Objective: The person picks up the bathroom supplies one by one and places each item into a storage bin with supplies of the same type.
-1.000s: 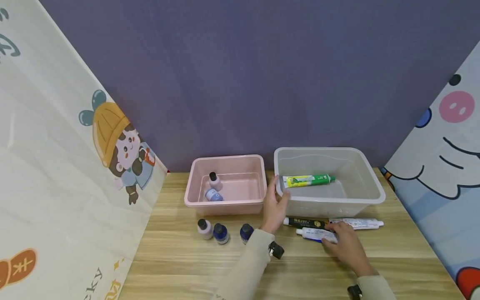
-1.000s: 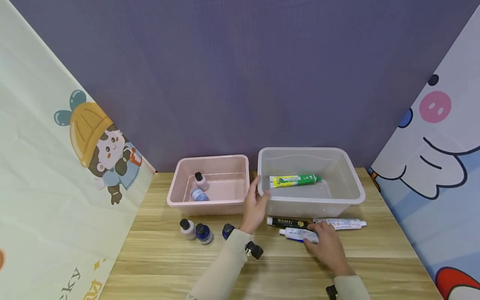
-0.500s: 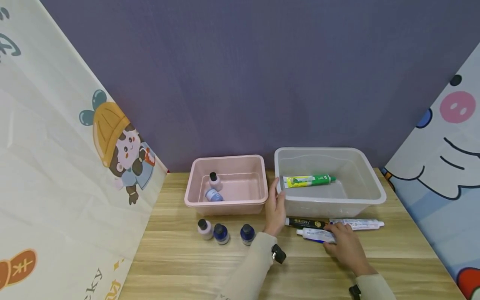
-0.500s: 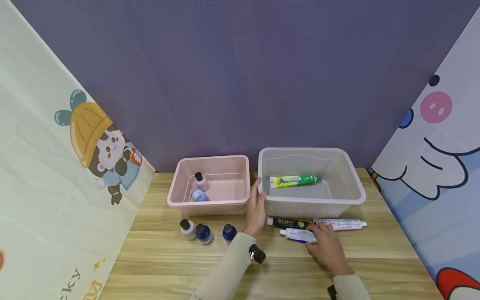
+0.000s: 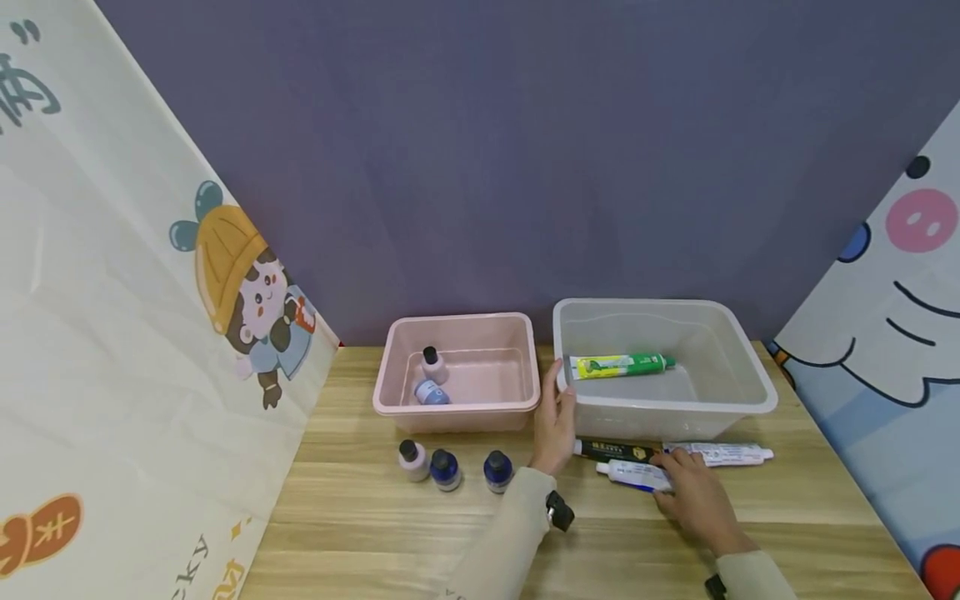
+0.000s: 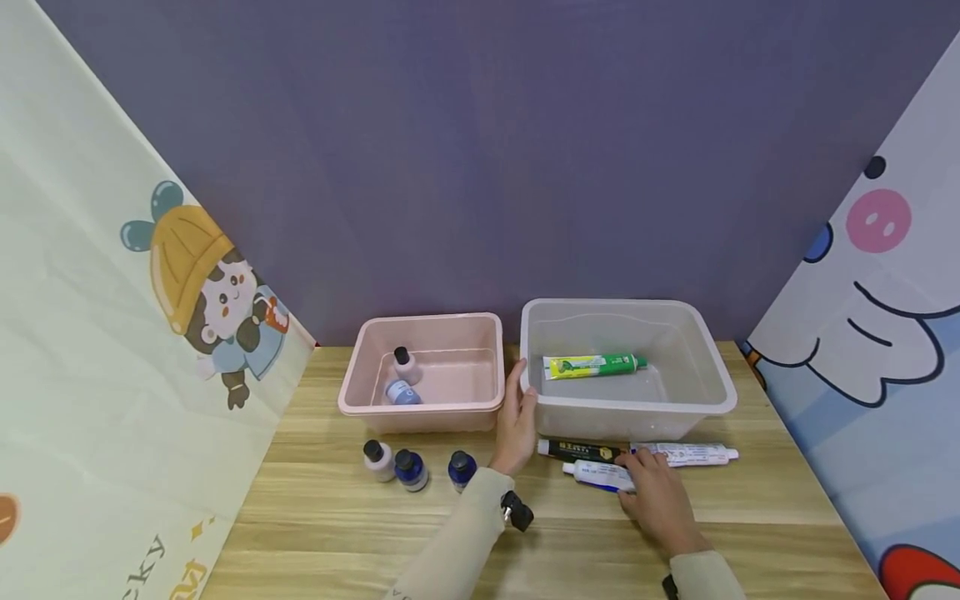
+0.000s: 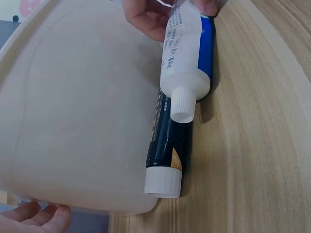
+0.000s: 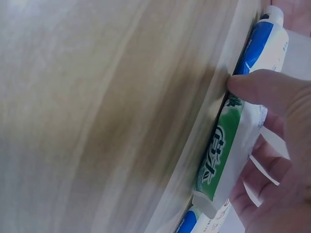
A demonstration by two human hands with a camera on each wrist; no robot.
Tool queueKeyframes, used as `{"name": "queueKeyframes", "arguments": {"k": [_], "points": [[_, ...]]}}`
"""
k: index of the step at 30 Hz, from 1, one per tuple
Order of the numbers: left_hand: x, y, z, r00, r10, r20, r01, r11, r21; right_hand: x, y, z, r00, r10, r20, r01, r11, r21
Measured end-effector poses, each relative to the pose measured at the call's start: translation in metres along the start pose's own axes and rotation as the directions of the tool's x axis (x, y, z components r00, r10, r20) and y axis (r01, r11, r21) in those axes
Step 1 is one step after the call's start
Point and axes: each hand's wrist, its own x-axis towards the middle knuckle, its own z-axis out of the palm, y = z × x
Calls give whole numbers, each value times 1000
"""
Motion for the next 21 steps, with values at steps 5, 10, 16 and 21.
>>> {"name": "queueKeyframes", "arguments": {"k": [5, 10, 16, 21], "points": [[0, 1, 1, 1000, 3, -12, -3, 1000, 13, 0, 1, 0, 1000, 5, 27, -6, 1000, 8], [0, 2, 1, 1000, 7, -11, -6, 999, 38, 0, 0, 0, 998, 22, 62, -23, 1000, 12], [-1, 2, 0, 1000, -15, 6, 15, 999, 42, 0, 1, 1, 999, 10, 49, -10, 1000, 6], [0, 0, 1, 1000, -18, 5, 18, 999, 45, 0, 1, 2, 999, -1, 38, 1, 1000, 4]]}}
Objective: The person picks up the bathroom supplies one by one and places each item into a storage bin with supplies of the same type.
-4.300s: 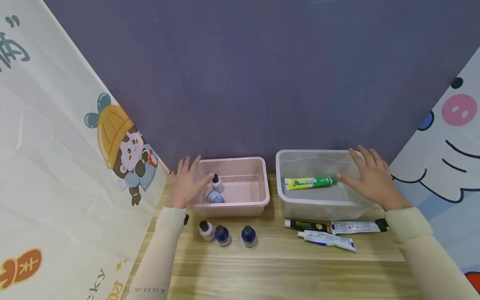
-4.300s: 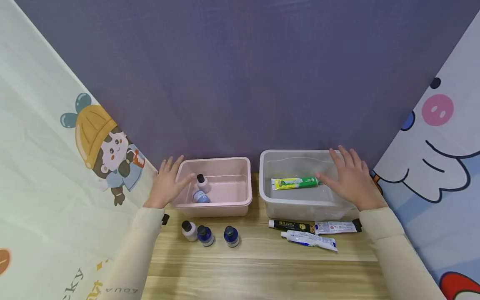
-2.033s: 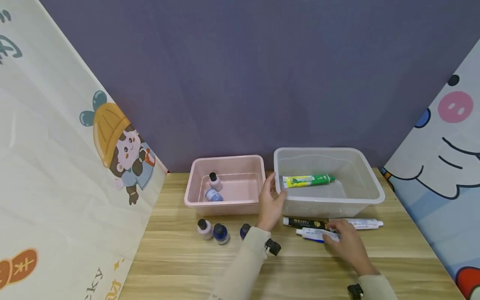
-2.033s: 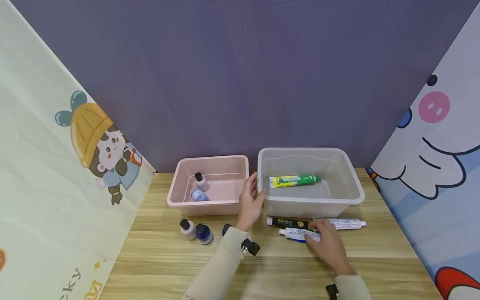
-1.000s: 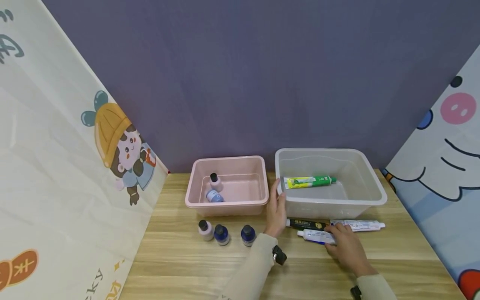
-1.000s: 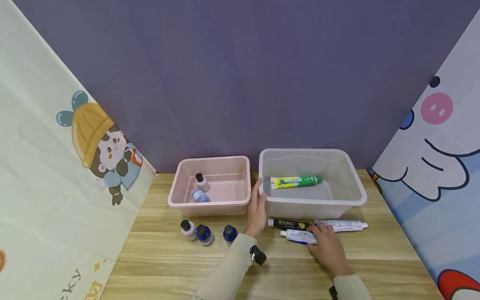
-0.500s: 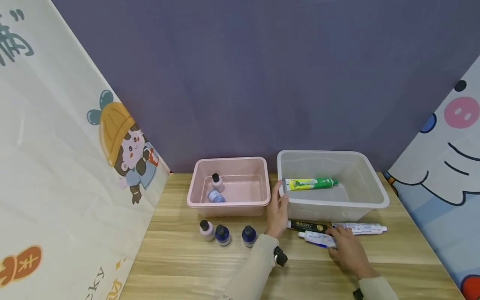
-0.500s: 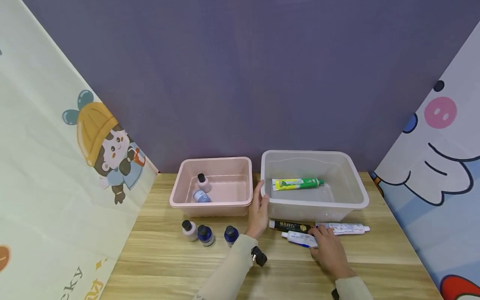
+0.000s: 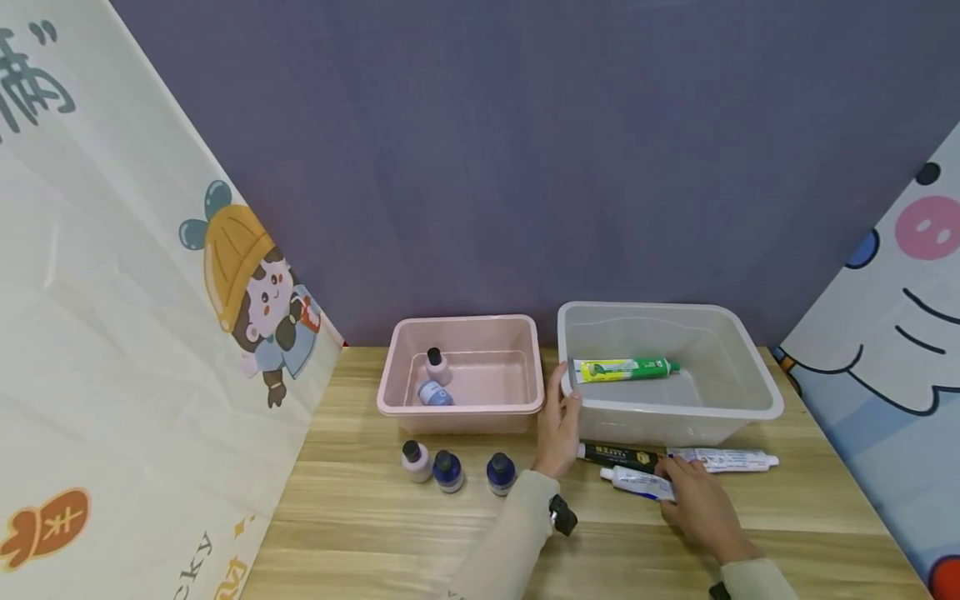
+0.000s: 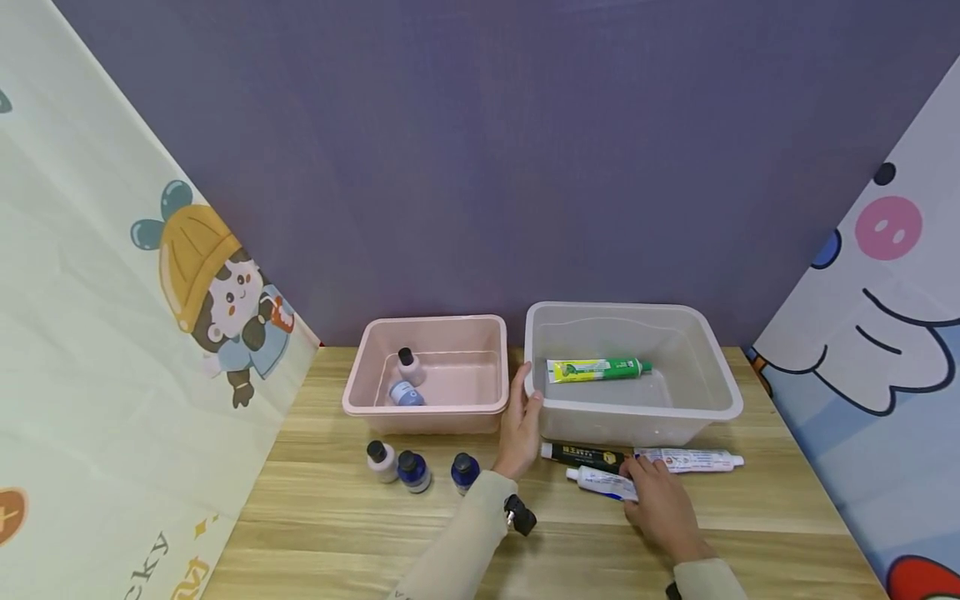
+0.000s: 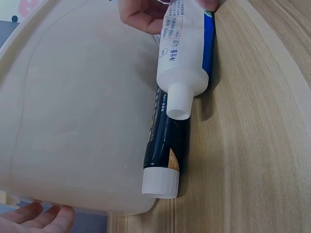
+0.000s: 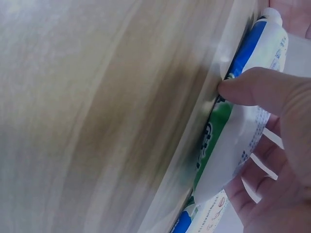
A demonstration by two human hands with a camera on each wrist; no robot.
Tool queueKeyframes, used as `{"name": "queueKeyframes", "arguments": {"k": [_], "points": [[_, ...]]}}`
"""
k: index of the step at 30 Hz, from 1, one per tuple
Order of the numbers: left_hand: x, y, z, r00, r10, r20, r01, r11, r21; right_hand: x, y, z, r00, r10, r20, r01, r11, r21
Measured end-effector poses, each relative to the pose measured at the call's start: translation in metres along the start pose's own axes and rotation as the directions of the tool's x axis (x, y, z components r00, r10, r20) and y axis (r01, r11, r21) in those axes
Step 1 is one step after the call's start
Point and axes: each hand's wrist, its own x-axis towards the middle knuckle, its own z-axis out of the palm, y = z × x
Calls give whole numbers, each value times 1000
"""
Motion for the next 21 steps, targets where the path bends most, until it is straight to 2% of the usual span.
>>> {"name": "queueKeyframes", "arguments": {"k": [5, 15, 21], "points": [[0, 0, 0, 1000, 13, -7, -13, 1000, -5, -1, -1, -2, 1000, 8, 17, -9, 1000, 10], [1, -3, 0, 1000, 19, 18, -19, 1000, 6, 0, -3, -9, 991, 36, 125, -38, 999, 16], [-1, -2, -2, 1000, 6, 15, -6, 1000, 10, -2, -5, -10, 991, 21, 132, -21, 1000, 2]]}}
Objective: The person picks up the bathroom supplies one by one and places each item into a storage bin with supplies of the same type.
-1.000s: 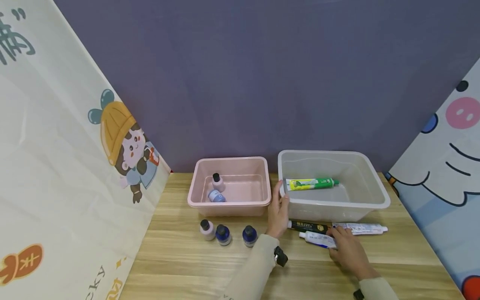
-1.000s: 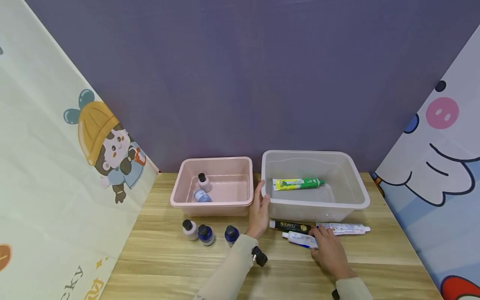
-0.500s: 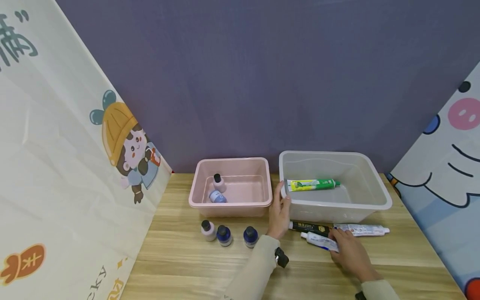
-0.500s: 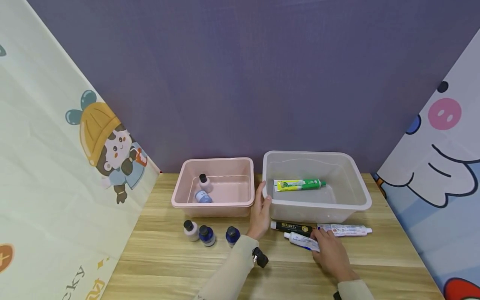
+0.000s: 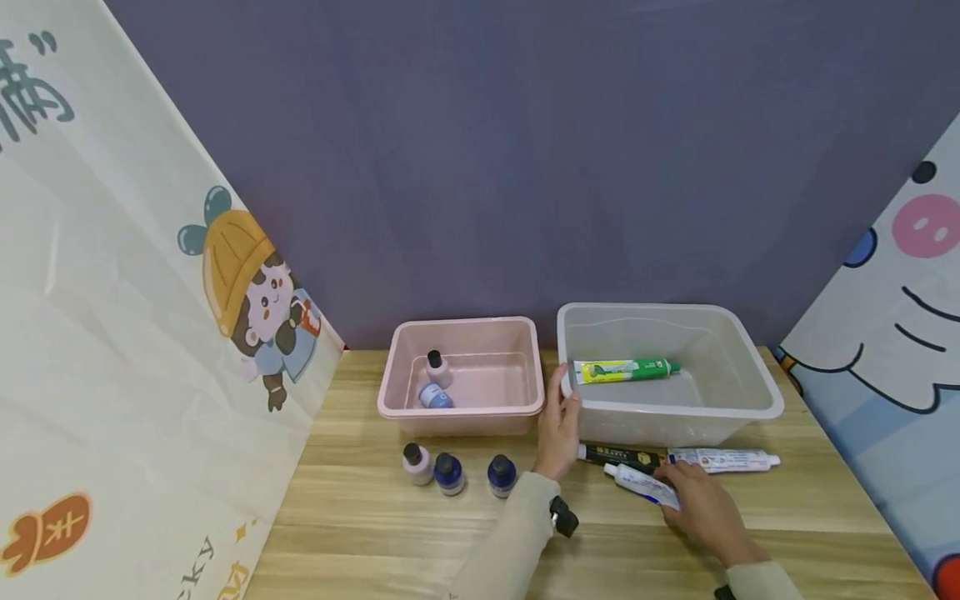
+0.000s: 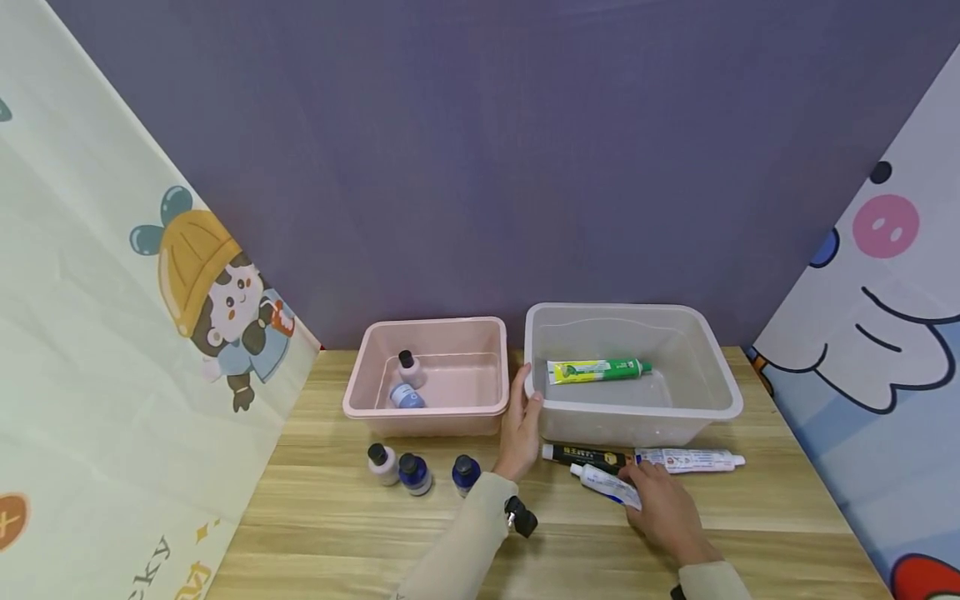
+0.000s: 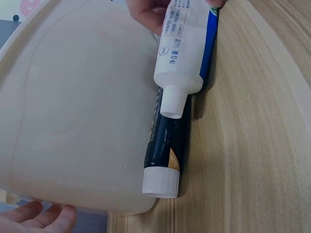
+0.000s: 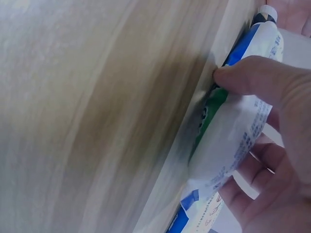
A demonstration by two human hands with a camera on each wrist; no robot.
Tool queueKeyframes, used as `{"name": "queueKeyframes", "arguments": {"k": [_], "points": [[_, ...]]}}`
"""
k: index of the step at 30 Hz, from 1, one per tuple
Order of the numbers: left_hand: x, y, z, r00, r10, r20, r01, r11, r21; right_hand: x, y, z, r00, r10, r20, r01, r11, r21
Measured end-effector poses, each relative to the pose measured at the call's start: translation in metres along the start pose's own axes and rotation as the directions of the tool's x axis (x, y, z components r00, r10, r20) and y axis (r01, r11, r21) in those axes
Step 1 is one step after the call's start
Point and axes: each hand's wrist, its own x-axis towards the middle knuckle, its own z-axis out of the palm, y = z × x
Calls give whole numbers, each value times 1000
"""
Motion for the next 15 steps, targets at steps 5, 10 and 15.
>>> {"name": "queueKeyframes", "arguments": {"k": [5, 10, 15], "points": [[0, 0, 0, 1000, -4, 4, 4, 1000, -7, -1, -2, 0, 999, -25, -30, 24, 1000, -16], [0, -1, 0, 1000, 4, 7, -4, 1000, -6, -1, -2, 1, 997, -45, -61, 44, 999, -12], [0, -1, -1, 1000, -1, 10, 1, 1000, -4, 0, -1, 2, 990, -76, -122, 77, 997, 3]]}}
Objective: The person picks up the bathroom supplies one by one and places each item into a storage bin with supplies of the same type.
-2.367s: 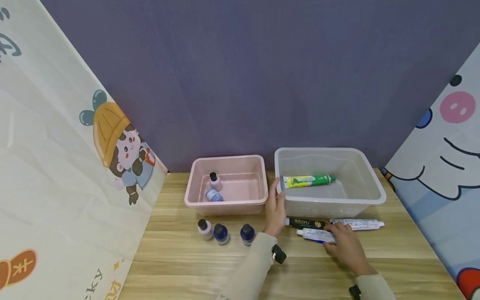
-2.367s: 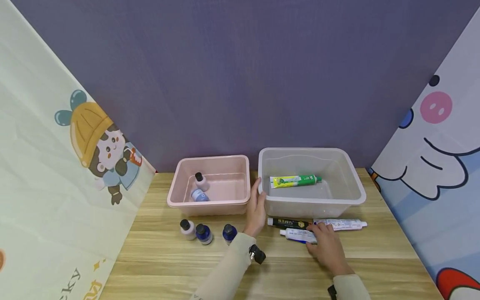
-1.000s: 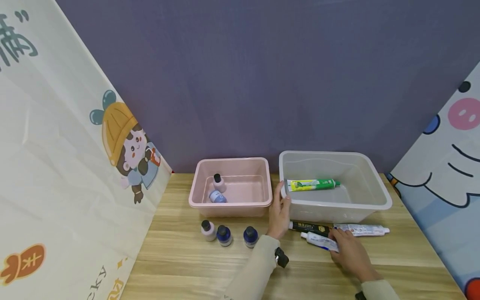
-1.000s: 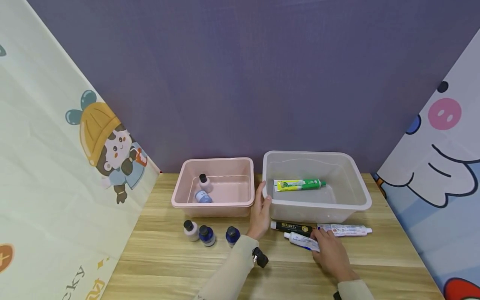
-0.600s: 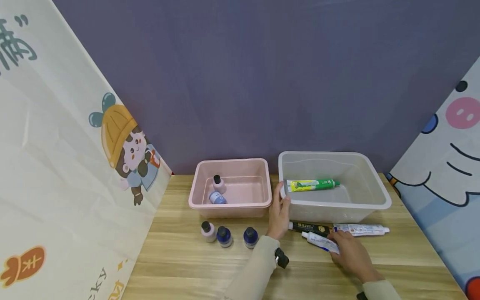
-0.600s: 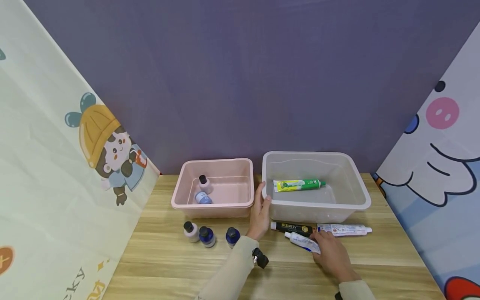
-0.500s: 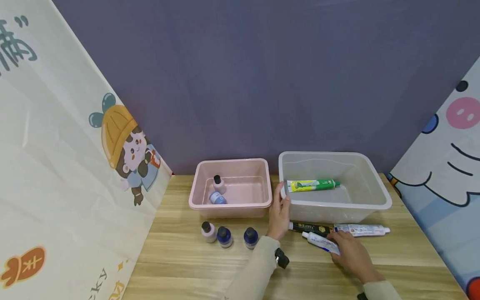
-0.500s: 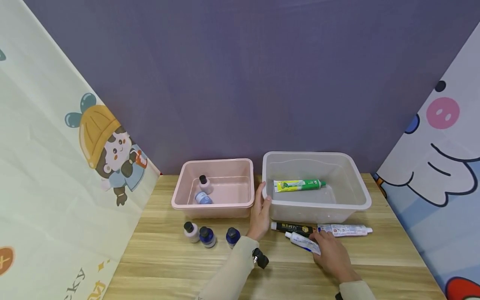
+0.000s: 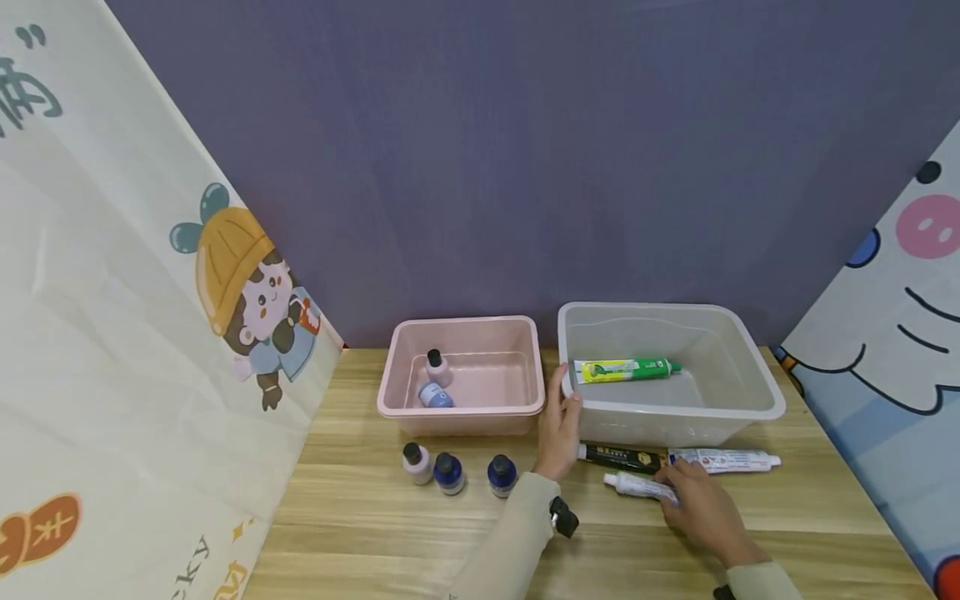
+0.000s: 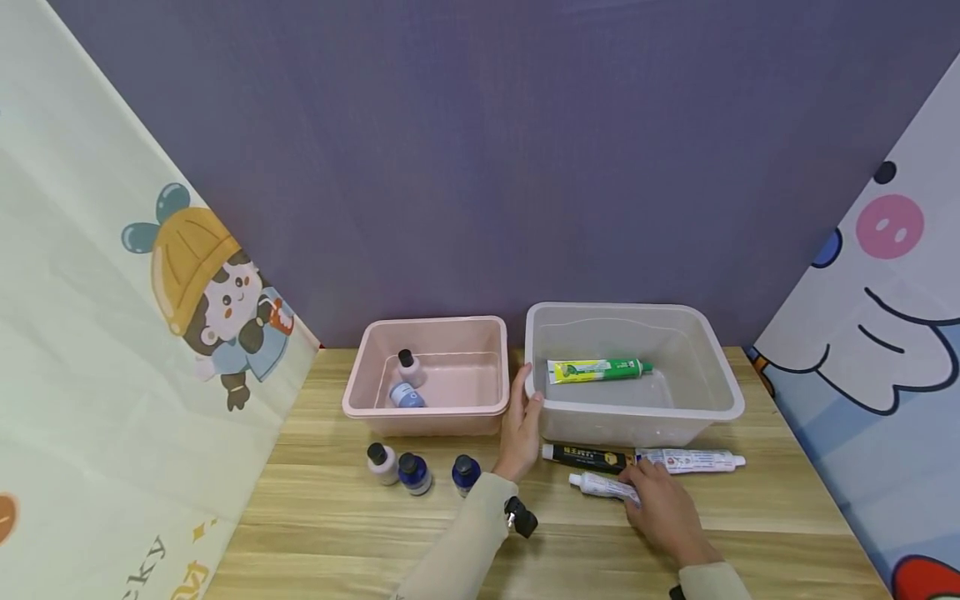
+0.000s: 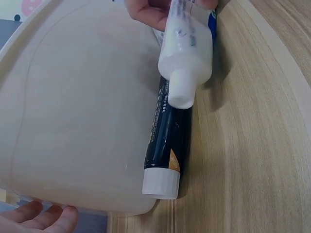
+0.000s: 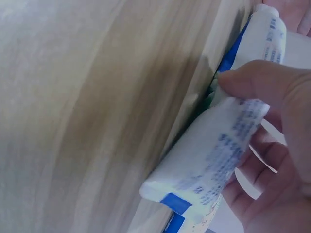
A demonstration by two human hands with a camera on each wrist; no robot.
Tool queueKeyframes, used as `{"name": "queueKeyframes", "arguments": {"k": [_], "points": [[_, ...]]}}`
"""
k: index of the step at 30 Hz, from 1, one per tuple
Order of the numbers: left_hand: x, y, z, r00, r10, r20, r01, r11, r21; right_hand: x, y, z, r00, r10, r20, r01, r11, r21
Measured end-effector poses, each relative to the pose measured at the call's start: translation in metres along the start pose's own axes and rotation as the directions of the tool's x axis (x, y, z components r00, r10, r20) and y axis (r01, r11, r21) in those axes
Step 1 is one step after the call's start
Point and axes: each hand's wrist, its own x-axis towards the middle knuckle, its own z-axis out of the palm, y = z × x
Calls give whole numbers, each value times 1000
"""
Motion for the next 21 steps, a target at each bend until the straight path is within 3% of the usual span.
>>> {"name": "queueKeyframes", "arguments": {"k": [4, 16, 21], "points": [[0, 0, 0, 1000, -7, 2, 7, 1000, 2, 1, 0, -1, 1000, -1, -15, 1, 1000, 4], [1, -1, 0, 1000, -14, 0, 14, 1000, -3, 0, 4, -5, 996, 60, 62, -61, 998, 10], [1, -3, 1, 1000, -15, -1, 15, 1000, -11, 2, 3, -9, 997, 59, 44, -60, 998, 9]]}}
